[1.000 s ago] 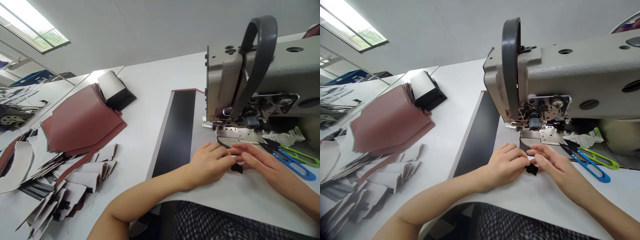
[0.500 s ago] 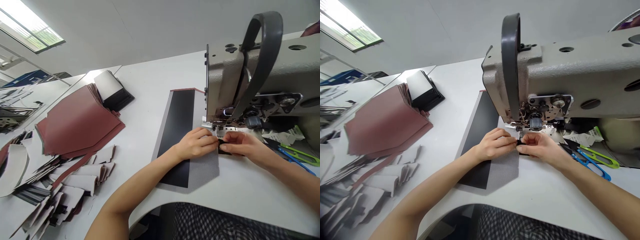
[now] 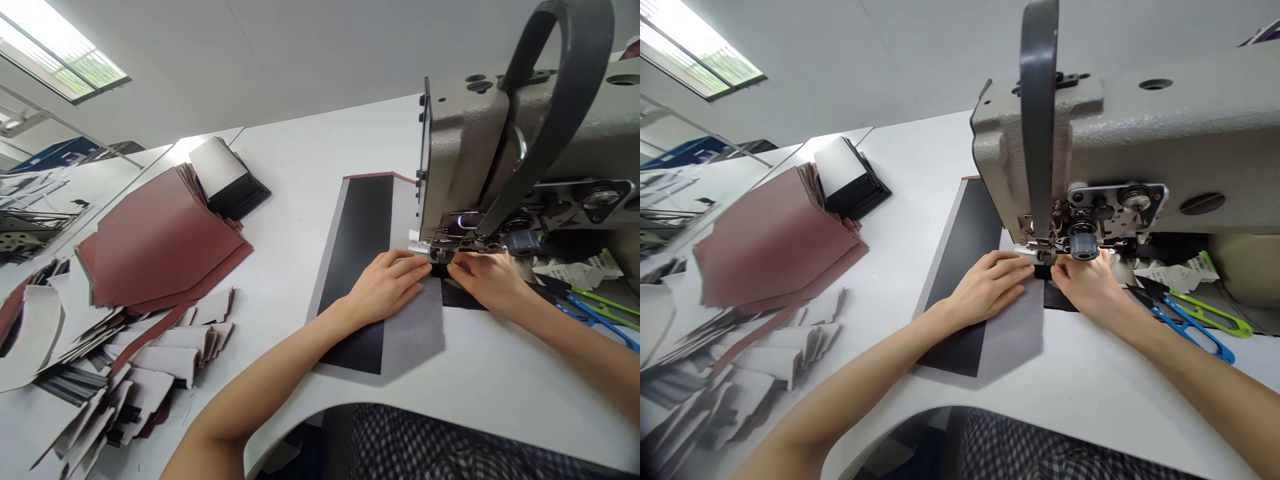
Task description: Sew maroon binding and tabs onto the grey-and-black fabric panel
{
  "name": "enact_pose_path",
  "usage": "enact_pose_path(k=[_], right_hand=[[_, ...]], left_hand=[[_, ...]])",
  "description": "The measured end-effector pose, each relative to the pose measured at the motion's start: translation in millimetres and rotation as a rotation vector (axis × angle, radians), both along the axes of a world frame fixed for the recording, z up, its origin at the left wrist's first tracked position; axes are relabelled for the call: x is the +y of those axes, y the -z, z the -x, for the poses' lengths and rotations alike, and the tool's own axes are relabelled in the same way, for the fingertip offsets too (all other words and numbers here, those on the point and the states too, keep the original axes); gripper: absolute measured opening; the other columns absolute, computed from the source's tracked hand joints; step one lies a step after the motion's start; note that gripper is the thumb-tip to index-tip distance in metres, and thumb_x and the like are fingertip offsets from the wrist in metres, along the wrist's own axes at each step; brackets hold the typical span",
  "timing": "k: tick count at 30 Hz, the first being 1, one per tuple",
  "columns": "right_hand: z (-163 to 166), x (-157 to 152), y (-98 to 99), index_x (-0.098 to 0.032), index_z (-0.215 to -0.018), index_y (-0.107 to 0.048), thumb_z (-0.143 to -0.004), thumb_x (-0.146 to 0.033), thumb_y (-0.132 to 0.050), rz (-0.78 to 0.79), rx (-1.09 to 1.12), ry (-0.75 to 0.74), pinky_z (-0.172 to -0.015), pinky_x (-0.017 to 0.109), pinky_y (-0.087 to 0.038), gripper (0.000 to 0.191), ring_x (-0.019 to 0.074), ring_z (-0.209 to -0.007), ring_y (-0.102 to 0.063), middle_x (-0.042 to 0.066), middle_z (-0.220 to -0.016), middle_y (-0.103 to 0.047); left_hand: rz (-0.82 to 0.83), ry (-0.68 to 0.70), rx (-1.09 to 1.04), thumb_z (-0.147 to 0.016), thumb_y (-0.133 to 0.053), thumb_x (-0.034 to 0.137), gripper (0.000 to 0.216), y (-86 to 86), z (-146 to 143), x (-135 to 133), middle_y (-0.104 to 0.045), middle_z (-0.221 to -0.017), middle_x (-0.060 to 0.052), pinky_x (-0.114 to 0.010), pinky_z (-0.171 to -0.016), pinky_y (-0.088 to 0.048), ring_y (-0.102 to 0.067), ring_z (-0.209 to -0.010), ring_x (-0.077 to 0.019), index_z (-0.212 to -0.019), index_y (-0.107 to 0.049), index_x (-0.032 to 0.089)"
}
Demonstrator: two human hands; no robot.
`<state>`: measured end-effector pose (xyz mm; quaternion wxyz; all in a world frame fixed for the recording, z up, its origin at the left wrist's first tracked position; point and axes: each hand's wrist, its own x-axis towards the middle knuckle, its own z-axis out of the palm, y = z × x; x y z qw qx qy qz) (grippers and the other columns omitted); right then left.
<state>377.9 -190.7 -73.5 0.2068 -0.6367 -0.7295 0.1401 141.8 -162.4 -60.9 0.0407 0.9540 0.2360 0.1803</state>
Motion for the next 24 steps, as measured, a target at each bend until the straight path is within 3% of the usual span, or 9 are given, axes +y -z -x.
enact_pose_path(k=[4, 11, 15, 20, 24], right_hand=[[-0.7, -1.3, 0.0, -0.022, -0.060, -0.052, -0.086, -0.034, -0.040, -0.014, -0.030, 0.005, -0.071, 0.035, -0.032, 0.031, 0.0182, -0.063, -0.051, 0.002, -0.060, -0.059], [0.5, -1.6, 1.3, -0.022, -0.059, -0.048, -0.082, -0.031, -0.044, -0.055, -0.070, 0.027, -0.071, 0.035, -0.033, 0.025, 0.0189, -0.064, -0.052, 0.002, -0.061, -0.058], [-3.1, -7.1, 5.6, -0.023, -0.082, -0.063, -0.089, -0.034, -0.045, -0.105, -0.077, 0.030, -0.079, 0.040, -0.039, 0.022, 0.0257, -0.078, -0.061, 0.006, -0.080, -0.069], [-19.5, -22.4, 10.7, -0.026, -0.126, -0.061, -0.098, -0.024, -0.042, -0.259, -0.066, -0.240, -0.101, 0.048, -0.040, 0.034, 0.0277, -0.114, -0.060, 0.006, -0.125, -0.068], [-24.6, -25.7, 10.1, -0.027, -0.134, -0.060, -0.095, -0.013, -0.042, -0.317, -0.096, -0.426, -0.103, 0.047, -0.044, 0.045, 0.0266, -0.124, -0.057, 0.003, -0.136, -0.063]], left_hand=[[0.046, 0.025, 0.056, -0.104, -0.045, 0.045, 0.045, 1.9, 0.6, -1.8, -0.061, -0.142, -0.008, -0.045, -0.109, -0.043, -0.048, -0.133, -0.0276, -0.139, -0.058, 0.020], [0.069, 0.014, 0.108, -0.106, -0.039, 0.046, 0.047, 4.1, -0.9, -0.2, -0.058, -0.146, -0.005, -0.045, -0.113, -0.035, -0.043, -0.137, -0.0281, -0.141, -0.057, 0.020], [0.081, 0.010, 0.130, -0.106, -0.038, 0.044, 0.047, 3.2, -0.9, -0.6, -0.057, -0.147, -0.006, -0.045, -0.113, -0.034, -0.044, -0.137, -0.0275, -0.142, -0.055, 0.019], [0.088, 0.016, 0.148, -0.106, -0.038, 0.043, 0.047, 2.7, -1.9, -1.4, -0.057, -0.147, -0.007, -0.045, -0.115, -0.035, -0.046, -0.137, -0.0259, -0.143, -0.053, 0.019], [0.090, 0.000, 0.147, -0.106, -0.038, 0.042, 0.045, 3.2, -2.7, -2.5, -0.057, -0.147, -0.008, -0.050, -0.120, -0.031, -0.045, -0.141, -0.0253, -0.142, -0.054, 0.019]])
